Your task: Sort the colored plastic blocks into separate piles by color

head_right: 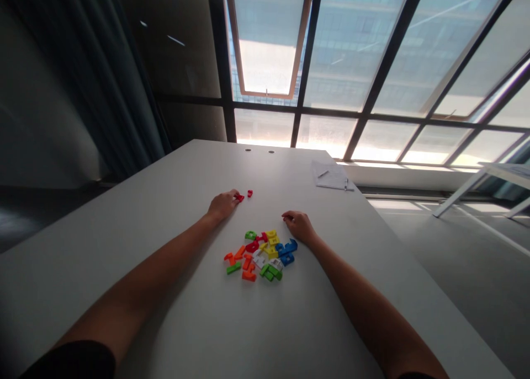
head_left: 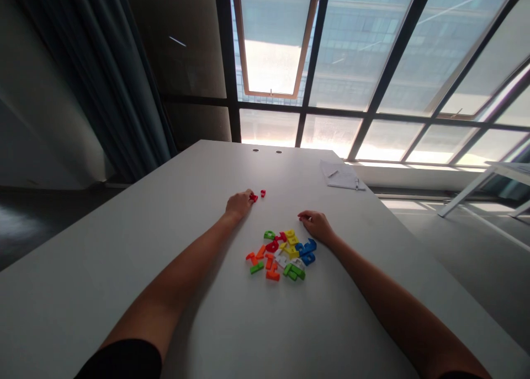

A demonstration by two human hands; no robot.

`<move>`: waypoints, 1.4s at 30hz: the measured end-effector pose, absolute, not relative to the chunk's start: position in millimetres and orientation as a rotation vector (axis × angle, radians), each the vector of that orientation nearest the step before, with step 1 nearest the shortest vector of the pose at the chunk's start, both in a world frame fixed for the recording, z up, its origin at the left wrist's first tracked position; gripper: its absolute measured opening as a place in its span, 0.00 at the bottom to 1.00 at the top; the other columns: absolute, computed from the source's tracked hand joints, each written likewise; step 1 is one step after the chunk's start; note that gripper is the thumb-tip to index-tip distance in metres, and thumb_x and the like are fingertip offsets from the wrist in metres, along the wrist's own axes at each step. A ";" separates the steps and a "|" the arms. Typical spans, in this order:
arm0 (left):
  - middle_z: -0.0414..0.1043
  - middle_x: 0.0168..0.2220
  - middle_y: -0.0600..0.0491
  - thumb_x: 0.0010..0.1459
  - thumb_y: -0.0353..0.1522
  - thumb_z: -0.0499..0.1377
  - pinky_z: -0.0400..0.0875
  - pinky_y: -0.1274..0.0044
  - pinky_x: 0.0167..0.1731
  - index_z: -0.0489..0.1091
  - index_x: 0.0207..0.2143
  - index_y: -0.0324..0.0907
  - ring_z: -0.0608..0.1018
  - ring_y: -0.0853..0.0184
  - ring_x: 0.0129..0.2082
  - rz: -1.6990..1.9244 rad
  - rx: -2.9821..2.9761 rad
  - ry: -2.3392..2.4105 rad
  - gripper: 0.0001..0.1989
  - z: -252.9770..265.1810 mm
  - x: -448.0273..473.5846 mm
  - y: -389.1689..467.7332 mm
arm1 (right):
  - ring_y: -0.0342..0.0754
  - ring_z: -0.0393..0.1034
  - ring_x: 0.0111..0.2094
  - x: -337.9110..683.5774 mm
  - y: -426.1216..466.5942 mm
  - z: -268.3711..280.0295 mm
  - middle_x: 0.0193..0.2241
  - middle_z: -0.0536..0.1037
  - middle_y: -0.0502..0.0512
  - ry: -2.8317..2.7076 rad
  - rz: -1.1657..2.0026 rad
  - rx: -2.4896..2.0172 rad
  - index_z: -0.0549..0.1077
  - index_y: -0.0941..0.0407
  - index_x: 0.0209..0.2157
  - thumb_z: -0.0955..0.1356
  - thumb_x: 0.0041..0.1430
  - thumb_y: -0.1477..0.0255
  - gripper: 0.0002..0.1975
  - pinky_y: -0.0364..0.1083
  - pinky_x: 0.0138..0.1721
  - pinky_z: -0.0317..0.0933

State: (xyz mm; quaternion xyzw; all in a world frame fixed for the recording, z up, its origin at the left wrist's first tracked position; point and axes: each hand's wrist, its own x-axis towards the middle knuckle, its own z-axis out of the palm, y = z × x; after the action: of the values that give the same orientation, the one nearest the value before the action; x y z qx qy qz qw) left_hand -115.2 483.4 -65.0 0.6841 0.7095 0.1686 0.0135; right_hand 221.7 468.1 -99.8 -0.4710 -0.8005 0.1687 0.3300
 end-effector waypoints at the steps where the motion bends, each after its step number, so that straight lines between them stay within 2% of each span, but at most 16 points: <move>1: 0.83 0.47 0.49 0.69 0.37 0.60 0.74 0.70 0.46 0.75 0.53 0.49 0.83 0.56 0.46 0.512 2.122 2.221 0.12 -64.4 -115.2 488.7 | 0.50 0.78 0.35 221.7 467.6 -99.7 0.35 0.85 0.55 -2.097 0.433 -1.227 0.84 0.54 0.40 0.69 0.61 0.72 0.11 0.48 0.44 0.69; 14: 0.83 0.46 0.47 0.68 0.37 0.62 0.75 0.70 0.45 0.75 0.52 0.47 0.83 0.56 0.45 0.733 2.132 2.126 0.11 -78.7 -105.5 518.1 | 0.50 0.78 0.36 222.8 469.0 -103.9 0.36 0.85 0.54 -2.110 0.385 -1.185 0.84 0.52 0.40 0.69 0.61 0.73 0.10 0.48 0.45 0.70; 18: 0.81 0.47 0.47 0.68 0.35 0.63 0.74 0.71 0.47 0.71 0.59 0.49 0.81 0.56 0.46 0.714 2.212 2.098 0.18 -78.4 -102.9 520.8 | 0.50 0.78 0.36 222.9 469.3 -104.9 0.36 0.85 0.55 -2.114 0.387 -1.170 0.84 0.53 0.40 0.69 0.62 0.73 0.10 0.48 0.45 0.70; 21: 0.76 0.51 0.48 0.69 0.33 0.60 0.74 0.72 0.46 0.70 0.63 0.53 0.80 0.58 0.47 0.634 2.351 2.059 0.22 -78.0 -101.5 519.2 | 0.50 0.78 0.37 222.7 469.1 -105.0 0.36 0.85 0.55 -2.117 0.392 -1.159 0.84 0.53 0.40 0.69 0.61 0.74 0.10 0.47 0.46 0.70; 26: 0.71 0.52 0.48 0.68 0.31 0.58 0.75 0.73 0.45 0.76 0.58 0.55 0.78 0.58 0.48 0.529 2.436 2.026 0.19 -76.2 -99.3 516.3 | 0.50 0.78 0.38 222.4 467.7 -103.4 0.37 0.85 0.55 -2.127 0.392 -1.157 0.84 0.53 0.40 0.69 0.62 0.74 0.10 0.48 0.48 0.70; 29: 0.72 0.51 0.46 0.68 0.30 0.56 0.74 0.71 0.48 0.76 0.58 0.51 0.77 0.59 0.48 0.676 2.441 1.980 0.19 -71.4 -91.5 508.9 | 0.51 0.78 0.39 222.5 467.4 -102.6 0.37 0.85 0.55 -2.129 0.391 -1.158 0.84 0.53 0.40 0.69 0.62 0.74 0.10 0.48 0.48 0.70; 32: 0.75 0.44 0.49 0.68 0.32 0.55 0.75 0.71 0.48 0.78 0.54 0.48 0.79 0.63 0.41 0.820 2.415 1.689 0.16 -61.6 -76.7 489.8 | 0.51 0.78 0.39 222.7 467.4 -102.3 0.37 0.85 0.55 -2.130 0.390 -1.156 0.84 0.53 0.40 0.69 0.62 0.74 0.10 0.48 0.48 0.70; 34: 0.78 0.40 0.51 0.67 0.36 0.58 0.75 0.73 0.43 0.80 0.49 0.47 0.79 0.65 0.36 0.701 2.431 1.354 0.13 -53.5 -65.5 470.7 | 0.51 0.78 0.38 223.0 467.3 -102.1 0.38 0.85 0.55 -2.135 0.390 -1.147 0.84 0.53 0.40 0.69 0.62 0.75 0.10 0.48 0.47 0.70; 36: 0.79 0.40 0.51 0.65 0.42 0.61 0.75 0.74 0.41 0.81 0.44 0.48 0.80 0.64 0.36 0.581 2.473 1.162 0.12 -46.3 -55.4 449.9 | 0.51 0.78 0.38 223.2 467.1 -102.0 0.38 0.85 0.55 -2.144 0.383 -1.135 0.84 0.53 0.40 0.69 0.63 0.75 0.11 0.48 0.46 0.70; 39: 0.80 0.39 0.51 0.57 0.47 0.69 0.74 0.73 0.39 0.81 0.41 0.49 0.81 0.61 0.35 0.437 2.467 1.142 0.15 -41.1 -43.1 424.0 | 0.51 0.78 0.38 223.2 467.2 -102.2 0.38 0.85 0.55 -2.152 0.370 -1.137 0.84 0.52 0.41 0.69 0.63 0.75 0.11 0.48 0.46 0.70; 42: 0.81 0.38 0.52 0.54 0.45 0.72 0.74 0.73 0.36 0.80 0.38 0.51 0.82 0.61 0.35 0.396 2.463 1.168 0.13 -40.4 -34.8 411.0 | 0.51 0.78 0.38 223.0 467.5 -102.4 0.38 0.85 0.55 -2.154 0.357 -1.144 0.84 0.53 0.40 0.69 0.63 0.75 0.11 0.48 0.47 0.70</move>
State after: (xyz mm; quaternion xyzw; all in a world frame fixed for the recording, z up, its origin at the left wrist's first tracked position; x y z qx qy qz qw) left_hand -34.8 411.0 -40.4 0.8775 0.4161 0.1410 0.1922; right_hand 223.0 467.5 -102.4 -0.4379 -0.8243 0.1367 0.3318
